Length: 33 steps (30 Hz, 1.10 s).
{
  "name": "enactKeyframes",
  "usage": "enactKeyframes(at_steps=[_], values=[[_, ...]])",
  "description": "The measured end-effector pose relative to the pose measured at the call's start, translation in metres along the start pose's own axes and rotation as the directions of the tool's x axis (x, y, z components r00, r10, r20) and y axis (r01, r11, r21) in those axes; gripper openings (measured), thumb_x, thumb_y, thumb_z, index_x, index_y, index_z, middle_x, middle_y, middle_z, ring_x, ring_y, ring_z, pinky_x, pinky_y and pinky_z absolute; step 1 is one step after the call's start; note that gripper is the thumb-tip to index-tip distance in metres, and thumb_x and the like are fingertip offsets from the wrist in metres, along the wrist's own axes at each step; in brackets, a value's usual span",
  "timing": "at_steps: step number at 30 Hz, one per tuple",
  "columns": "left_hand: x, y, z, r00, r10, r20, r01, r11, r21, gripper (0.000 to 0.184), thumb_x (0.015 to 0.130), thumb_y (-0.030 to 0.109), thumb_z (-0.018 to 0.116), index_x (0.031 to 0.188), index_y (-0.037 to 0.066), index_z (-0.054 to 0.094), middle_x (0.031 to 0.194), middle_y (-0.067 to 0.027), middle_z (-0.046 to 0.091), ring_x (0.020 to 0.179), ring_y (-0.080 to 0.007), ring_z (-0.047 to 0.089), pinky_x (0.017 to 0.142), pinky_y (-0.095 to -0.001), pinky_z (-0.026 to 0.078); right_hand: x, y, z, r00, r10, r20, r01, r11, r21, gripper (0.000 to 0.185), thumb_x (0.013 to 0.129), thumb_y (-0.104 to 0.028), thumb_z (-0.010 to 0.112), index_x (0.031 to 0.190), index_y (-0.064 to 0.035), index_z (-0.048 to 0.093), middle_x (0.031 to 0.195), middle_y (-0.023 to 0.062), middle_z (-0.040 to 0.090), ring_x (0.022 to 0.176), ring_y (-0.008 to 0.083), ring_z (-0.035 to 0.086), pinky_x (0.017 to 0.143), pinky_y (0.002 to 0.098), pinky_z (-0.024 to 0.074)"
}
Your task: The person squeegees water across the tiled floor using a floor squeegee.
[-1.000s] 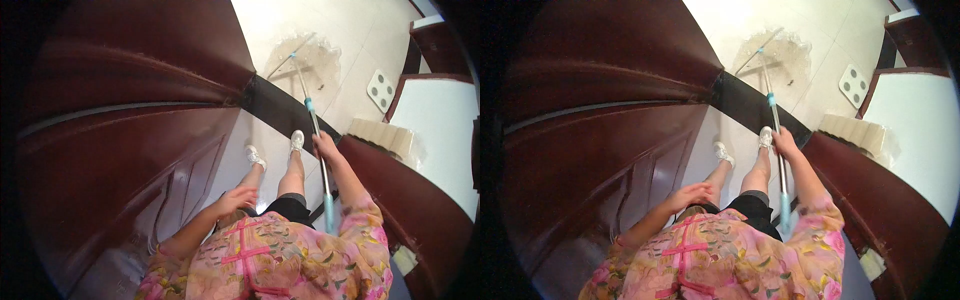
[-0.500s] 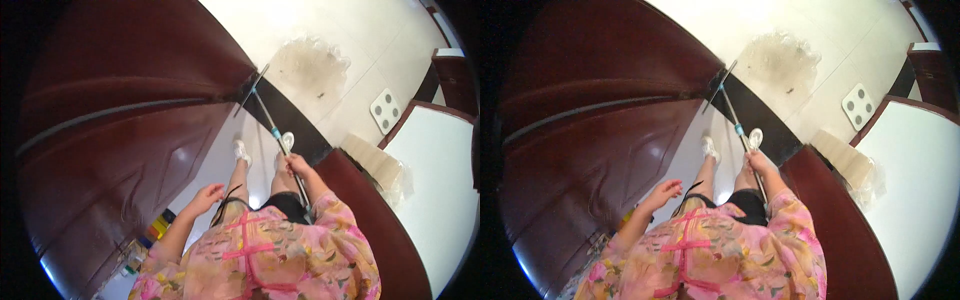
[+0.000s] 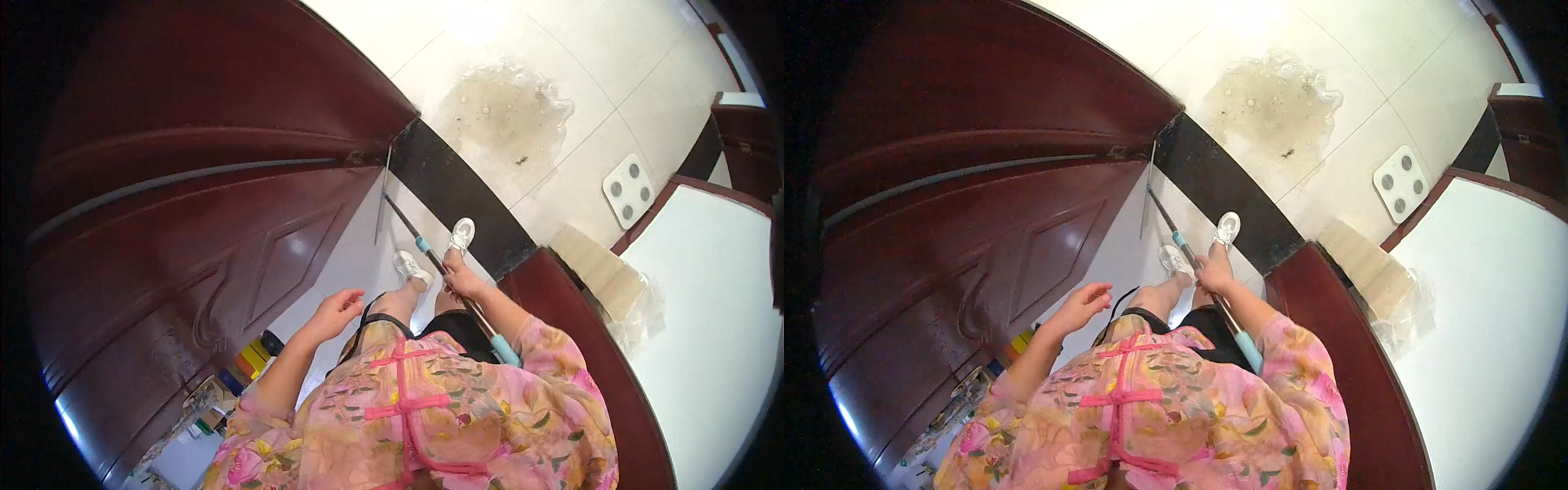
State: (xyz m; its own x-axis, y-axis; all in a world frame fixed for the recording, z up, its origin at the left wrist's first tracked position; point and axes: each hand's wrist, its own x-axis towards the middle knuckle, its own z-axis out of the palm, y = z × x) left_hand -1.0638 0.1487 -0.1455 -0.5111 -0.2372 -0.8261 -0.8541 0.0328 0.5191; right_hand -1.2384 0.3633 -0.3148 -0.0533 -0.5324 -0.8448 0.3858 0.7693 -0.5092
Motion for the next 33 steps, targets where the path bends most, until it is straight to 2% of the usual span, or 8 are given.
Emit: enactKeyframes(at_steps=[1, 3, 9, 14, 17, 21, 26, 33], values=[[0.004, 0.001, 0.000, 0.999, 0.032, 0.001, -0.032, 0.999, 0.025, 0.034, 0.079, 0.023, 0.050, 0.105, 0.001, 0.047, 0.089, -0.0100, 0.055, 0.076, -0.0155, 0.054, 0.068, -0.0278, 0.043, 0.014, 0.001, -0.003, 0.999, -0.013, 0.036, 0.015, 0.999, -0.044, 0.043, 0.076, -0.012, 0.044, 0.117, -0.0054, 0.035, 0.067, 0.0106, 0.051, 0.042, 0.0158, 0.049, 0.037, 0.0308, 0.0415], [0.007, 0.003, -0.007, 0.996, 0.091, 0.014, -0.092, 0.993, 0.069, 0.034, 0.079, 0.023, 0.050, 0.105, 0.001, 0.047, 0.089, -0.0108, 0.055, 0.077, -0.0160, 0.054, 0.069, -0.0285, 0.043, 0.003, -0.016, -0.016, 0.989, 0.123, 0.087, -0.140, 0.963, 0.229, 0.044, 0.075, -0.010, 0.046, 0.117, -0.0080, 0.036, 0.064, 0.0094, 0.049, 0.041, 0.0156, 0.047, 0.036, 0.0306, 0.0405], [-0.009, -0.020, -0.026, 0.997, 0.053, -0.057, -0.055, 0.998, -0.034, 0.033, 0.078, 0.021, 0.050, 0.103, 0.000, 0.048, 0.087, -0.0118, 0.055, 0.077, -0.0171, 0.054, 0.069, -0.0280, 0.043, -0.040, -0.040, -0.058, 0.976, 0.219, 0.019, -0.216, 0.936, 0.278, 0.043, 0.077, -0.008, 0.046, 0.119, -0.0120, 0.037, 0.058, 0.0042, 0.045, 0.038, 0.0104, 0.043, 0.032, 0.0241, 0.0354], [-0.024, -0.077, -0.038, 0.989, 0.116, -0.091, -0.113, 0.993, 0.041, 0.033, 0.077, 0.020, 0.051, 0.103, 0.000, 0.049, 0.087, -0.0117, 0.055, 0.076, -0.0174, 0.054, 0.068, -0.0279, 0.043, -0.053, -0.050, -0.029, 0.990, 0.109, -0.090, -0.103, 0.993, 0.065, 0.042, 0.073, -0.006, 0.045, 0.115, -0.0068, 0.041, 0.055, 0.0039, 0.044, 0.038, 0.0126, 0.042, 0.033, 0.0261, 0.0355], [-0.029, -0.090, -0.042, 0.990, 0.078, -0.116, -0.074, 0.996, 0.041, 0.033, 0.076, 0.020, 0.052, 0.102, 0.000, 0.049, 0.087, -0.0118, 0.055, 0.076, -0.0173, 0.053, 0.069, -0.0278, 0.043, -0.024, -0.046, -0.017, 1.000, 0.001, -0.027, -0.001, 1.000, 0.000, 0.042, 0.074, -0.006, 0.045, 0.115, -0.0048, 0.041, 0.055, 0.0047, 0.044, 0.038, 0.0129, 0.042, 0.035, 0.0268, 0.0371], [-0.042, -0.084, -0.040, 0.977, 0.102, -0.189, -0.076, 0.987, 0.142, 0.032, 0.076, 0.019, 0.052, 0.102, 0.001, 0.050, 0.086, -0.0112, 0.056, 0.075, -0.0175, 0.054, 0.068, -0.0278, 0.043, 0.013, -0.104, -0.024, 0.992, 0.122, 0.023, -0.119, 0.987, -0.106, 0.042, 0.076, -0.008, 0.047, 0.116, -0.0041, 0.039, 0.057, 0.0042, 0.048, 0.041, 0.0104, 0.045, 0.035, 0.0239, 0.0375], [-0.047, -0.092, -0.022, 0.938, -0.006, -0.346, 0.014, 1.000, 0.020, 0.032, 0.075, 0.018, 0.053, 0.102, 0.002, 0.049, 0.086, -0.0102, 0.055, 0.076, -0.0168, 0.053, 0.068, -0.0278, 0.043, 0.018, -0.130, -0.104, 0.982, 0.169, 0.089, -0.163, 0.984, -0.067, 0.041, 0.076, -0.007, 0.046, 0.116, -0.0031, 0.039, 0.057, 0.0050, 0.049, 0.039, 0.0104, 0.043, 0.034, 0.0243, 0.0368], [-0.034, -0.002, 0.049, 0.956, -0.010, -0.294, 0.007, 1.000, -0.010, 0.033, 0.076, 0.019, 0.052, 0.103, 0.002, 0.048, 0.085, -0.0092, 0.055, 0.073, -0.0167, 0.052, 0.066, -0.0278, 0.043, 0.007, -0.154, -0.231, 0.955, 0.259, 0.142, -0.283, 0.941, 0.184, 0.043, 0.078, -0.007, 0.044, 0.118, -0.0081, 0.031, 0.057, 0.0080, 0.046, 0.037, 0.0112, 0.040, 0.032, 0.0247, 0.0354]])
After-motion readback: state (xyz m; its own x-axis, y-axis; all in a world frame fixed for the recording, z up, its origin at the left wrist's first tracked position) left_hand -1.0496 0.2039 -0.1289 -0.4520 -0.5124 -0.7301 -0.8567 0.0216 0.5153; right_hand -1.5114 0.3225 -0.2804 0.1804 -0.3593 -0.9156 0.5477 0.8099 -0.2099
